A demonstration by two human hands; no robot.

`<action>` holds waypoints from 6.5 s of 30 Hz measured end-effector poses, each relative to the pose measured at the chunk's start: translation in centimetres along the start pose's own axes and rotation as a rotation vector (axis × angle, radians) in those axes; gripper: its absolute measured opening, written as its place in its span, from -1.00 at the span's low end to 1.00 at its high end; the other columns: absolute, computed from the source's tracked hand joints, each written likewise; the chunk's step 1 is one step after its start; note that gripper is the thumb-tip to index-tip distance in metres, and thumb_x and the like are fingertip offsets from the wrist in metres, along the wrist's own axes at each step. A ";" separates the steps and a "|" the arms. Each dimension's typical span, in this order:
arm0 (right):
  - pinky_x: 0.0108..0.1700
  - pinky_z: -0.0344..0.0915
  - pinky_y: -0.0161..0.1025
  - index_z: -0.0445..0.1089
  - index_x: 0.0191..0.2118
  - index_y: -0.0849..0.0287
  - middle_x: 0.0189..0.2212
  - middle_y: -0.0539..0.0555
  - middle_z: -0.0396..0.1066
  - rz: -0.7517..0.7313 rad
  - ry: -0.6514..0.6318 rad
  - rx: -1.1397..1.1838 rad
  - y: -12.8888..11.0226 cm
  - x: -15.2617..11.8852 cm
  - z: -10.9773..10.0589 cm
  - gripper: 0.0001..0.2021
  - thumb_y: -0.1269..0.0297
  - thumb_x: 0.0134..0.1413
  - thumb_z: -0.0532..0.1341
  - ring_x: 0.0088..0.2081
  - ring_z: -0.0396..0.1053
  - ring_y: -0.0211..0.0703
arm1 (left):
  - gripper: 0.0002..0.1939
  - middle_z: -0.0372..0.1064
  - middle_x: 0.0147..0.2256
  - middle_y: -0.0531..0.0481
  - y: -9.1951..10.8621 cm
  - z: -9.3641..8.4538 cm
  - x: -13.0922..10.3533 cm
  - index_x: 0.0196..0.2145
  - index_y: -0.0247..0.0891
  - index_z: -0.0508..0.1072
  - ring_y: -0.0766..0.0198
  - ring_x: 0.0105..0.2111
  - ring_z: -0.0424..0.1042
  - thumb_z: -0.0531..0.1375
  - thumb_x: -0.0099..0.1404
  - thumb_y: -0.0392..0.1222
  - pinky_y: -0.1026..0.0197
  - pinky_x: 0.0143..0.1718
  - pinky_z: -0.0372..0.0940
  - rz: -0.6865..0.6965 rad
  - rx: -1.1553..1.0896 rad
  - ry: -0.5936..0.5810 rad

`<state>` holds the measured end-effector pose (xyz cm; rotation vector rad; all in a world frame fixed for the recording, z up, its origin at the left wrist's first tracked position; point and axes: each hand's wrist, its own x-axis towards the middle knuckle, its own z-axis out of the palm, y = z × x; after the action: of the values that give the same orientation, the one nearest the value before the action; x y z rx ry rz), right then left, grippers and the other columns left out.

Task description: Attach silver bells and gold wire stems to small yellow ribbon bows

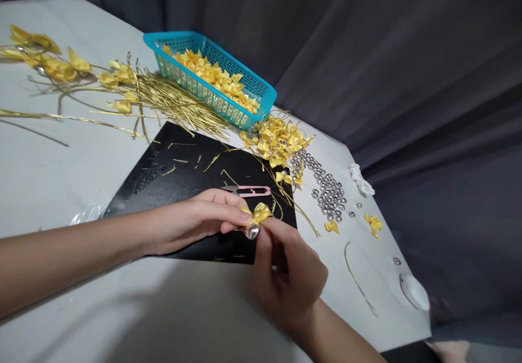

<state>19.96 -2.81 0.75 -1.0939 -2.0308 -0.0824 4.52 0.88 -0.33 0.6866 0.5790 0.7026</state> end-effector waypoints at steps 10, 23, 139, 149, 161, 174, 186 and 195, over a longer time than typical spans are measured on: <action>-0.59 0.15 -0.43 0.29 -0.31 0.13 -0.59 -0.08 0.29 0.236 -0.109 0.315 0.2 0.5 0.3 -0.87 0.51 0.06 0.09 -0.63 0.20 -0.39 | -0.69 0.14 -0.68 0.15 0.0 0.1 0.1 -0.73 -0.28 0.22 0.42 -0.56 0.10 0.22 0.06 -0.24 0.35 -0.49 0.05 0.057 0.072 0.075; -0.65 0.21 -0.48 0.29 -0.34 0.18 -0.81 -0.22 0.12 1.129 -0.285 1.066 1.5 1.2 1.5 -0.84 0.25 -0.04 0.25 -0.75 0.07 -0.45 | -0.77 0.13 -0.70 0.24 0.0 0.6 0.2 -0.65 -0.31 0.27 0.51 -0.64 0.12 0.19 0.09 -0.25 0.41 -0.61 -0.02 0.281 0.496 0.455; -0.47 0.42 -0.39 0.42 -0.33 0.16 -0.41 0.04 0.47 0.139 -0.237 0.258 2.4 2.9 -0.6 -0.85 0.55 0.03 0.18 -0.39 0.42 -0.28 | -0.94 0.47 -0.49 0.08 0.0 -0.2 0.4 -0.46 -0.32 0.46 0.40 -0.40 0.39 0.25 0.09 -0.27 0.34 -0.25 0.20 0.273 0.140 0.291; -0.35 0.43 -0.32 0.42 -0.32 0.19 -0.40 0.06 0.47 0.053 -0.257 0.256 2.8 3.2 -0.7 -0.84 0.56 0.04 0.16 -0.37 0.42 -0.27 | -0.87 0.50 -0.47 0.03 0.3 -0.1 0.4 -0.49 -0.33 0.48 0.35 -0.39 0.41 0.29 0.04 -0.19 0.32 -0.27 0.23 0.182 0.341 0.331; -0.18 0.37 -0.34 0.40 -0.25 0.25 -0.34 0.10 0.47 -0.080 -0.410 0.139 3.9 3.8 -1.7 -0.83 0.57 0.08 0.13 -0.28 0.43 -0.26 | -0.83 0.49 -0.47 0.05 0.4 -0.3 0.5 -0.49 -0.27 0.55 0.35 -0.43 0.34 0.21 0.10 -0.15 0.35 -0.42 0.19 0.143 0.500 0.344; -0.43 0.44 -0.40 0.38 -0.16 0.14 -0.40 0.00 0.51 0.206 -0.504 0.227 4.8 4.3 -3.7 -0.80 0.44 0.06 0.19 -0.46 0.47 -0.30 | -0.88 0.46 -0.47 0.07 0.4 -0.3 0.6 -0.40 -0.26 0.36 0.35 -0.41 0.39 0.23 0.10 -0.19 0.34 -0.41 0.20 0.203 0.359 0.329; -0.20 0.43 -0.26 0.42 -0.17 0.19 -0.30 0.09 0.48 0.012 -0.416 0.232 4.3 3.8 -2.1 -0.78 0.54 0.09 0.13 -0.25 0.44 -0.22 | -0.83 0.46 -0.44 0.04 0.2 -0.2 0.5 -0.37 -0.32 0.46 0.33 -0.38 0.42 0.27 0.00 -0.30 0.30 -0.29 0.25 0.214 0.326 0.391; -0.26 0.40 -0.26 0.41 -0.19 0.20 -0.33 0.07 0.51 -0.127 -0.464 0.190 4.4 3.7 -2.0 -0.79 0.55 0.08 0.14 -0.34 0.43 -0.23 | -0.81 0.41 -0.50 0.09 0.3 -0.3 0.5 -0.46 -0.31 0.44 0.38 -0.45 0.37 0.34 -0.05 -0.21 0.32 -0.33 0.24 0.233 0.290 0.413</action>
<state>23.32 1.65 3.29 -0.9216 -2.4589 0.3222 4.53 1.47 -0.43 0.8949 1.0042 0.9998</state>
